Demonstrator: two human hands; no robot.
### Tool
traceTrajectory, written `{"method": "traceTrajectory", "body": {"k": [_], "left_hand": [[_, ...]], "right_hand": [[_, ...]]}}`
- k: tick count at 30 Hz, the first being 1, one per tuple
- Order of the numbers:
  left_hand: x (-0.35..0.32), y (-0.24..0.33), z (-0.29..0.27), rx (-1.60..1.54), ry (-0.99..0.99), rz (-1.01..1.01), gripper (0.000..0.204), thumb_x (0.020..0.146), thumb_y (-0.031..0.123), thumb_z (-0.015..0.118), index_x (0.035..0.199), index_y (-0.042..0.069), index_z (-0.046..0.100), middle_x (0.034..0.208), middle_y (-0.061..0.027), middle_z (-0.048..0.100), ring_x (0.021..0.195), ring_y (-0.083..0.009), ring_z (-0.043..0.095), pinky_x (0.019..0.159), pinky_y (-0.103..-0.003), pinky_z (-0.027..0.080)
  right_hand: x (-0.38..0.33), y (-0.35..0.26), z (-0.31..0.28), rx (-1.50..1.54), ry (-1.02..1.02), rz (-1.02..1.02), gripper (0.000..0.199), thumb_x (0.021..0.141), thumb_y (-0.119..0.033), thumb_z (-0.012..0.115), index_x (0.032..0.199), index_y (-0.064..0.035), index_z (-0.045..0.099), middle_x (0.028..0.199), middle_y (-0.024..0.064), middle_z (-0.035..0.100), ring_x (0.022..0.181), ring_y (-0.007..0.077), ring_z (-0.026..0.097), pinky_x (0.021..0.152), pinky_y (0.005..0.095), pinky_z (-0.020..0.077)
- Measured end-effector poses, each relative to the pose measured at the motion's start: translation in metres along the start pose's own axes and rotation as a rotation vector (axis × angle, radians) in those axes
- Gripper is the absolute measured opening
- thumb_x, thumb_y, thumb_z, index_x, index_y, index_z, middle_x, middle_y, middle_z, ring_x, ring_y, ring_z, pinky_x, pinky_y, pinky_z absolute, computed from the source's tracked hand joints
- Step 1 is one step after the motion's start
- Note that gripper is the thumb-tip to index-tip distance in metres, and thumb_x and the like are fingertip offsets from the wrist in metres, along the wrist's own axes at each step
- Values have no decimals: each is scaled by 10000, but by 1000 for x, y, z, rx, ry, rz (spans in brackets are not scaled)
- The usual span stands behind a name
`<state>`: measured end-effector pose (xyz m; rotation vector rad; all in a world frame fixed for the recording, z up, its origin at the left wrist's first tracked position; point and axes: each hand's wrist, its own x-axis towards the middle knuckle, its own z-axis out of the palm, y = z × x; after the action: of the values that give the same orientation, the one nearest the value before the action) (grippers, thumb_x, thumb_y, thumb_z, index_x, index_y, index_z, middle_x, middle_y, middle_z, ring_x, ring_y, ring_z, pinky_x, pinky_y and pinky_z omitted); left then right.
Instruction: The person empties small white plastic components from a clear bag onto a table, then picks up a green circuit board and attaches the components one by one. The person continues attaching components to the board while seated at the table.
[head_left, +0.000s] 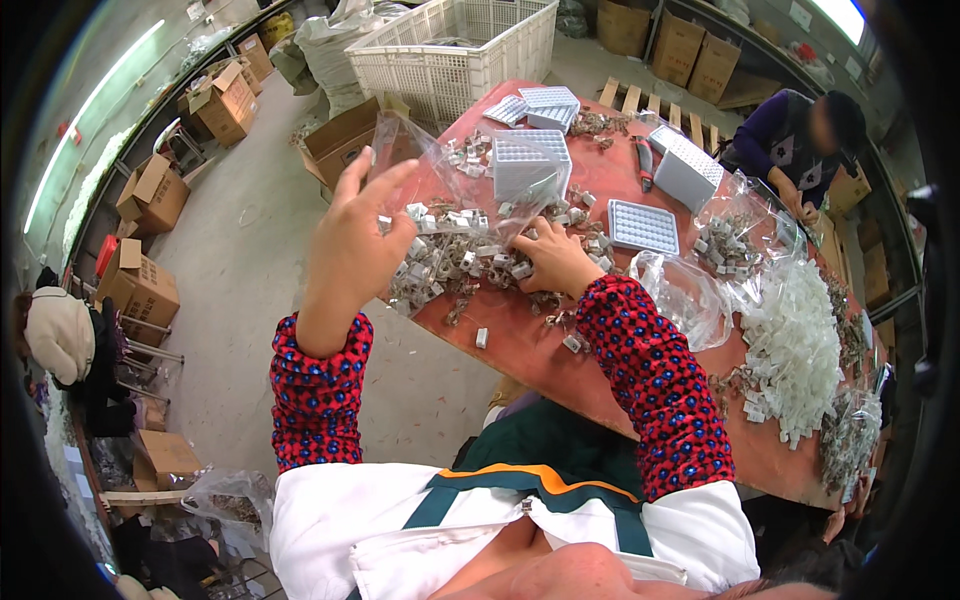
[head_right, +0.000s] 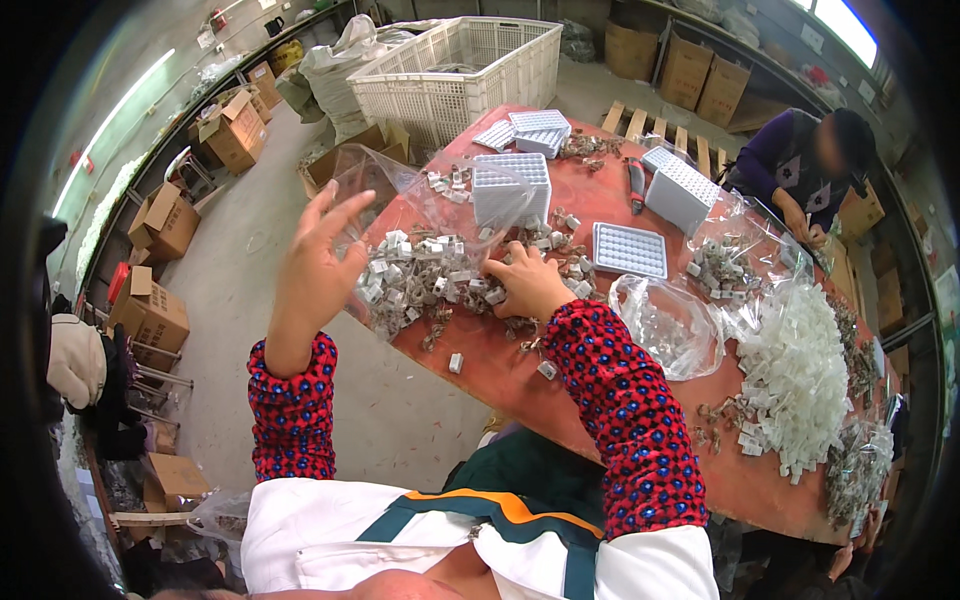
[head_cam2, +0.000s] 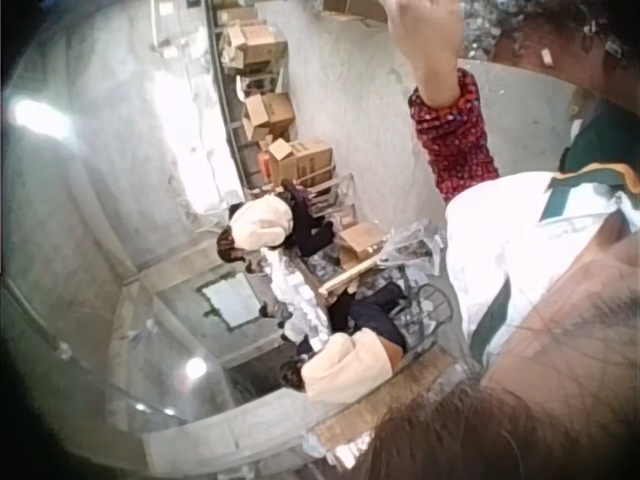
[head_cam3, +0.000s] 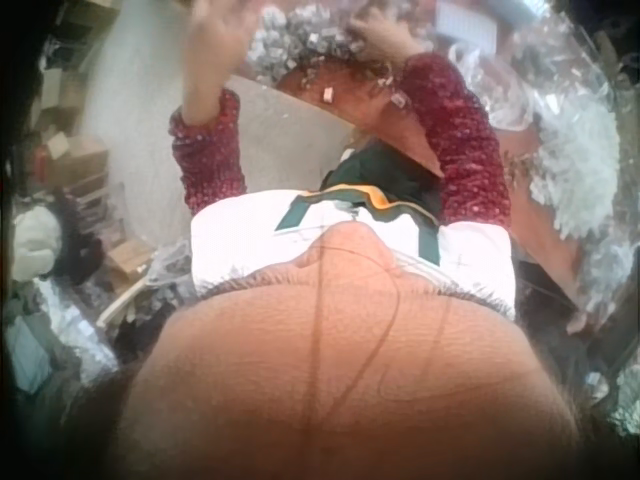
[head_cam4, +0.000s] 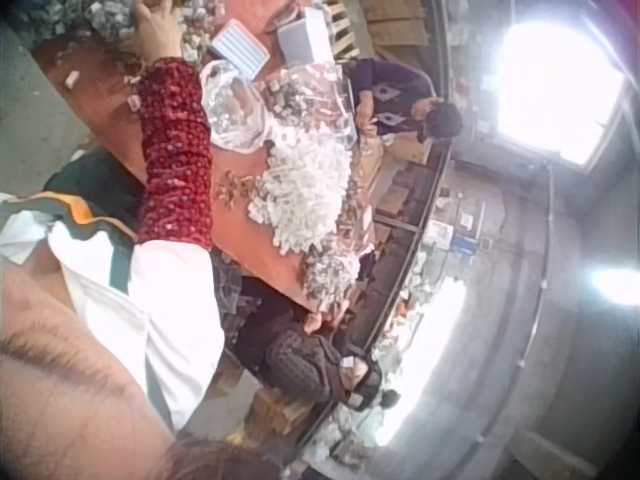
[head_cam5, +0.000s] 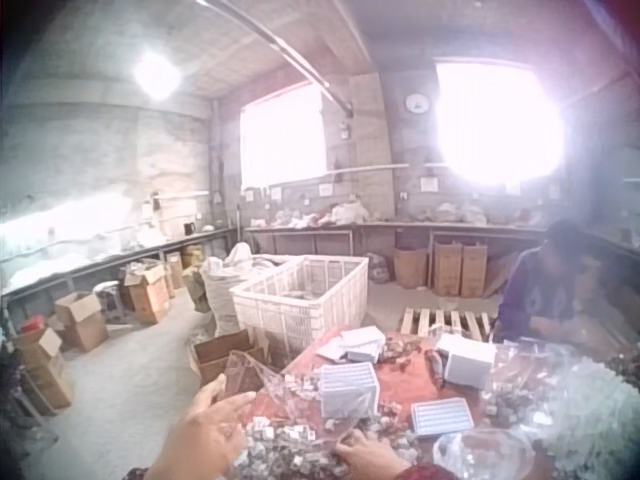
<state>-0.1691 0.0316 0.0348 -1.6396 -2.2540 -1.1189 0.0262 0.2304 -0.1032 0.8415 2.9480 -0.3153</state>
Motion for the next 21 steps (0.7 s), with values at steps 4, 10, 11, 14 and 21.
{"method": "traceTrajectory", "body": {"k": [4, 10, 11, 14, 21], "left_hand": [[-4, 7, 12, 42, 39, -8, 246, 879, 257, 649, 1034, 113, 776, 1448, -249, 517, 1099, -384, 671, 926, -432, 539], [-1, 7, 19, 158, 73, -70, 238, 895, 239, 647, 949, 35, 756, 1373, -242, 583, 999, -386, 697, 846, -447, 563], [-2, 7, 19, 153, 88, -61, 238, 890, 207, 637, 1025, 38, 735, 1387, -241, 571, 999, -386, 696, 842, -447, 563], [-9, 11, 20, 115, 123, -42, 390, 873, 109, 599, 1256, 47, 637, 1432, -242, 528, 1042, -387, 677, 852, -442, 559], [-12, 11, 18, -229, 24, -59, 702, 821, -14, 516, 1503, -52, 352, 1537, -278, 392, 1375, -382, 467, 1061, -405, 455]], "right_hand": [[-5, 0, 3, -8, 87, 23, 787, 638, -473, 878, 1345, -337, 559, 1379, 170, 456, 1291, 446, 438, 936, 655, 446], [4, 8, 14, 119, 79, -157, 702, 635, -397, 880, 1271, -246, 623, 1258, 170, 536, 1196, 421, 520, 945, 555, 482], [4, 13, 15, 110, 63, -184, 682, 634, -371, 879, 1255, -232, 633, 1224, 164, 554, 1168, 417, 539, 946, 523, 494], [1, 36, 17, 311, 165, -258, 593, 638, -197, 867, 1185, -164, 640, 1119, 159, 588, 1059, 401, 591, 931, 440, 508], [-5, 80, -12, 1024, 221, -112, 389, 769, 16, 790, 1116, -64, 633, 979, 12, 665, 889, 125, 642, 808, 298, 544]]}}
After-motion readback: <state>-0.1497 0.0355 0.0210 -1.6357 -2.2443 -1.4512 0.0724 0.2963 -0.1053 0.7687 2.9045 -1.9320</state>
